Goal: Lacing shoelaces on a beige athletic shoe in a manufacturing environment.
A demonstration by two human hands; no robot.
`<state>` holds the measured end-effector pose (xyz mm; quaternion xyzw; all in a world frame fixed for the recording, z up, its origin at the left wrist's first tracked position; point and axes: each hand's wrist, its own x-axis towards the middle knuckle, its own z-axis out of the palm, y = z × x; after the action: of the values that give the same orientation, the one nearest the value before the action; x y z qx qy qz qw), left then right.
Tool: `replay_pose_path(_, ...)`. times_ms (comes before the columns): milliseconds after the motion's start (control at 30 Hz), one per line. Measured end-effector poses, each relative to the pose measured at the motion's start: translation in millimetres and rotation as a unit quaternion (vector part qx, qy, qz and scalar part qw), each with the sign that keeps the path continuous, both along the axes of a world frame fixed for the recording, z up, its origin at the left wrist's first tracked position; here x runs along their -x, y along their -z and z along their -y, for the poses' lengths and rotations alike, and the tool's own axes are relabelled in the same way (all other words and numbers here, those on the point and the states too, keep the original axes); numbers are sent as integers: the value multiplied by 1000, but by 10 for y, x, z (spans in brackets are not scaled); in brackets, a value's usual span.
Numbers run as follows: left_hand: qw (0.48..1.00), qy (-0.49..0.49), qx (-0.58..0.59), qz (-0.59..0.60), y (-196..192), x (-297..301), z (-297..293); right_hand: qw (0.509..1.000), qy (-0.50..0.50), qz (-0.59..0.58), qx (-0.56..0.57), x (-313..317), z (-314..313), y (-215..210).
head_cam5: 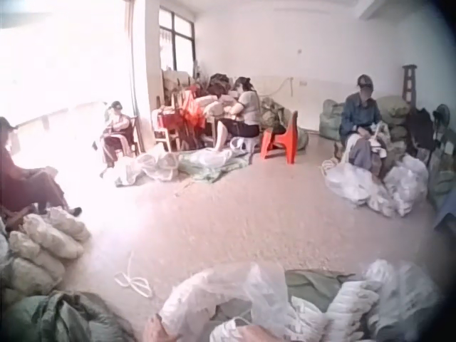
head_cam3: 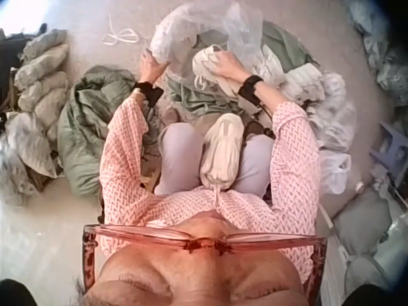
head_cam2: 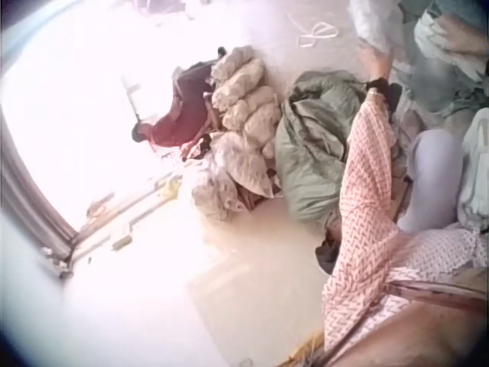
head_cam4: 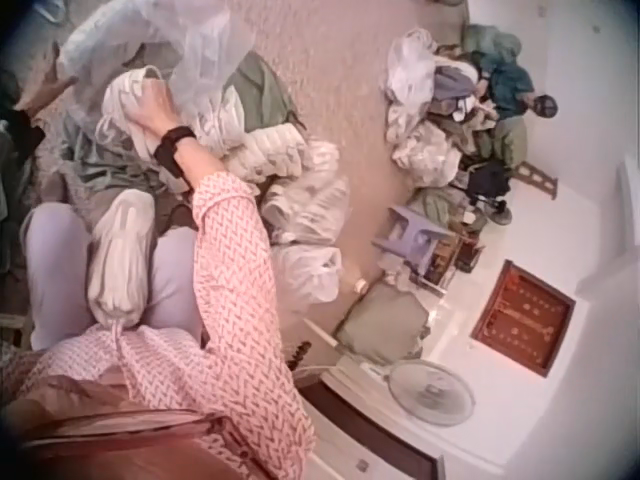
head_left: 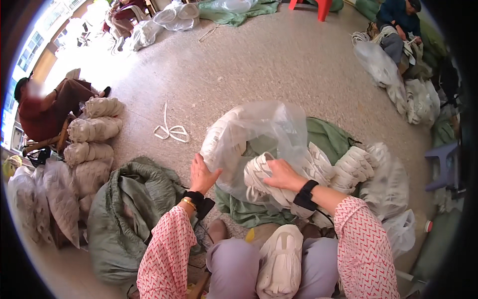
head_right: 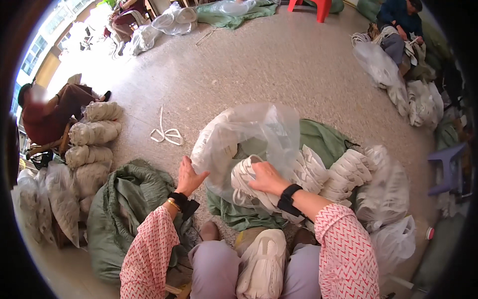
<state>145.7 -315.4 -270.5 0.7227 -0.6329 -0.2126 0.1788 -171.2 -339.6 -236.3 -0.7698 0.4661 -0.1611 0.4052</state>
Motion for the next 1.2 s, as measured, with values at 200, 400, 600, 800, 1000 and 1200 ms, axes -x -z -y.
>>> replay_pose_path(200,998,-48,29,31,515,-22,65,993,95,-17,69,-191,288,373)
replay_pose_path(400,995,-48,39,-76,467,117,113,980,150,-75,110,-137,508,664)
replay_pose_path(600,986,2,58,-159,74,248,-140,976,83,-163,115,-18,721,1010)
replay_pose_path(800,991,7,51,-124,-40,283,-124,907,350,-153,179,236,1226,1094)
replay_pose_path(1000,988,25,84,-128,-9,401,12,899,383,-56,203,400,1195,1183)
replay_pose_path(1200,986,17,62,-157,-66,384,-59,868,392,-125,278,423,1368,1443)
